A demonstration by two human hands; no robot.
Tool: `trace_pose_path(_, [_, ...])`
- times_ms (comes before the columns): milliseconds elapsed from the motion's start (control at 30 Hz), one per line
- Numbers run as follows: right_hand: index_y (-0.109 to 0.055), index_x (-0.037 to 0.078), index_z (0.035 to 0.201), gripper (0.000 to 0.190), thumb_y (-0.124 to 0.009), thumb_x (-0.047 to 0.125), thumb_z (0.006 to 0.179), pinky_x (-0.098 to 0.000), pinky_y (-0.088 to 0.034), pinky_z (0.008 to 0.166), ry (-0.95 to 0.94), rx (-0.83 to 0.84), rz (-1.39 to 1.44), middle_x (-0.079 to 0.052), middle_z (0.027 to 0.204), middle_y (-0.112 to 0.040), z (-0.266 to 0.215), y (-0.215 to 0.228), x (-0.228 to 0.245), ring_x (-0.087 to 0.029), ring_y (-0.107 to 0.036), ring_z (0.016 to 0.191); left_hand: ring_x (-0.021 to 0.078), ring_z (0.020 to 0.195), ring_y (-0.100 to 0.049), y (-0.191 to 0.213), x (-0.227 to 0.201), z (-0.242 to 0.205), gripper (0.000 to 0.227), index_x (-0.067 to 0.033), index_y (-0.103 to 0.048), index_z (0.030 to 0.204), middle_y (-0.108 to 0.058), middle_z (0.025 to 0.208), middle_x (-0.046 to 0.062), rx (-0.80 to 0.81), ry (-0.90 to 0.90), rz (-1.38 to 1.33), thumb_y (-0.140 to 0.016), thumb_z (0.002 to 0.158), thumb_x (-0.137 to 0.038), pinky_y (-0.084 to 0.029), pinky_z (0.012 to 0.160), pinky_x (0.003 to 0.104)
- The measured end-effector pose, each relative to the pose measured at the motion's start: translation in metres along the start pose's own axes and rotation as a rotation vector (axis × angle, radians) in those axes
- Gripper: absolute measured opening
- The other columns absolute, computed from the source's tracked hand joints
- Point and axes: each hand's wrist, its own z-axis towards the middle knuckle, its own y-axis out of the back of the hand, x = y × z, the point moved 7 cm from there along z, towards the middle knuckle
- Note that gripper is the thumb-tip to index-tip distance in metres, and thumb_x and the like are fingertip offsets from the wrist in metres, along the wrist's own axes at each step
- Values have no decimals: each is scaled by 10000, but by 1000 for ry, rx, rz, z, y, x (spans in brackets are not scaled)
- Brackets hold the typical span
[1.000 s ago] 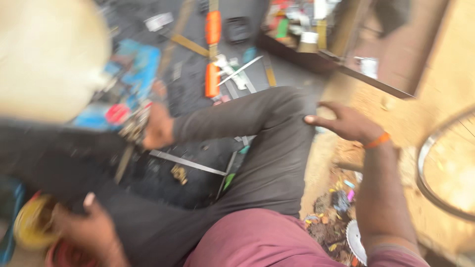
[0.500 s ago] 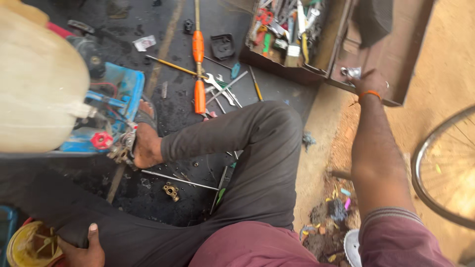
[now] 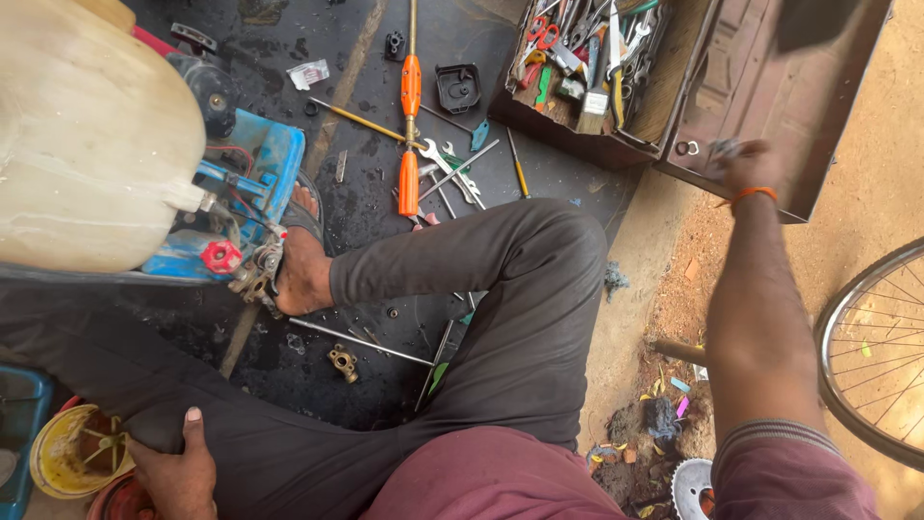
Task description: The person sits on the floor and handles small metal components, including a brass fitting and tiny rings. They repeatedly pick up, inspect, and attempt to fit the rings into the fitting, occasionally using a small tool to assist.
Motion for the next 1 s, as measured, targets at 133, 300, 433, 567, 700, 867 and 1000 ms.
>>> trace_pose_path(133, [-639, 34, 1262, 276, -725, 53, 1001, -287, -576, 717, 177, 169, 548, -65, 1043, -701, -48, 15, 59, -187, -660, 901, 420, 1426, -464, 45, -75, -78, 584, 23, -570, 1441, -471, 1496, 279, -402, -621, 45, -793, 1096, -391, -446, 1217, 555])
trace_pose_path(300, [-631, -2, 1275, 225, -673, 47, 1060, -264, -538, 851, 521, 815, 415, -52, 1038, -659, -230, -52, 164, -114, -632, 892, 264, 1125, -706, 22, -186, -175, 180, -58, -712, 1107, -730, 1196, 104, 21, -1056, -383, -694, 935, -9, -547, 987, 371])
trace_pose_path(433, [-630, -18, 1222, 328, -756, 29, 924, -254, -537, 818, 619, 1017, 343, -48, 1025, -661, -371, -122, 191, -87, -649, 921, 146, 1093, -721, -34, -258, -231, 489, -52, -485, 1518, -684, 1307, 83, 904, -845, -1072, -630, 1062, -152, -619, 910, 275])
trace_pose_path(567, [-681, -39, 1102, 161, -739, 43, 976, -258, -554, 811, 493, 1224, 416, -82, 1020, -709, -439, -176, 196, -103, -662, 894, 144, 830, -690, -49, -248, -222, 401, 45, -622, 1368, -701, 1105, 98, 836, -588, -1169, -673, 1035, -173, -596, 702, 279])
trace_pose_path(700, [-678, -4, 1106, 172, -695, 69, 951, -265, -603, 811, 228, 1385, 543, -58, 1019, -728, -455, -198, 165, -111, -704, 870, 138, 817, -704, -47, -213, -197, 293, 72, -640, 1218, -722, 1021, 101, 876, -461, -1332, -683, 1029, -147, -623, 744, 279])
trace_pose_path(867, [-709, -1, 1034, 109, -687, 85, 971, -238, -528, 658, 304, 1385, 462, -44, 849, -711, -450, -236, 137, -95, -631, 720, 125, 760, -720, -45, -194, -186, 258, 47, -644, 1103, -715, 952, 102, 770, -397, -1218, -665, 1008, -193, -626, 665, 260])
trace_pose_path(1000, [-602, 16, 857, 301, -670, 142, 1122, -210, -386, 550, 311, 1313, 580, 17, 724, -588, -461, -246, 123, -52, -494, 639, 123, 668, -696, -54, -191, -194, 250, 5, -607, 1042, -710, 850, 107, 803, -312, -1228, -661, 1013, -236, -598, 587, 250])
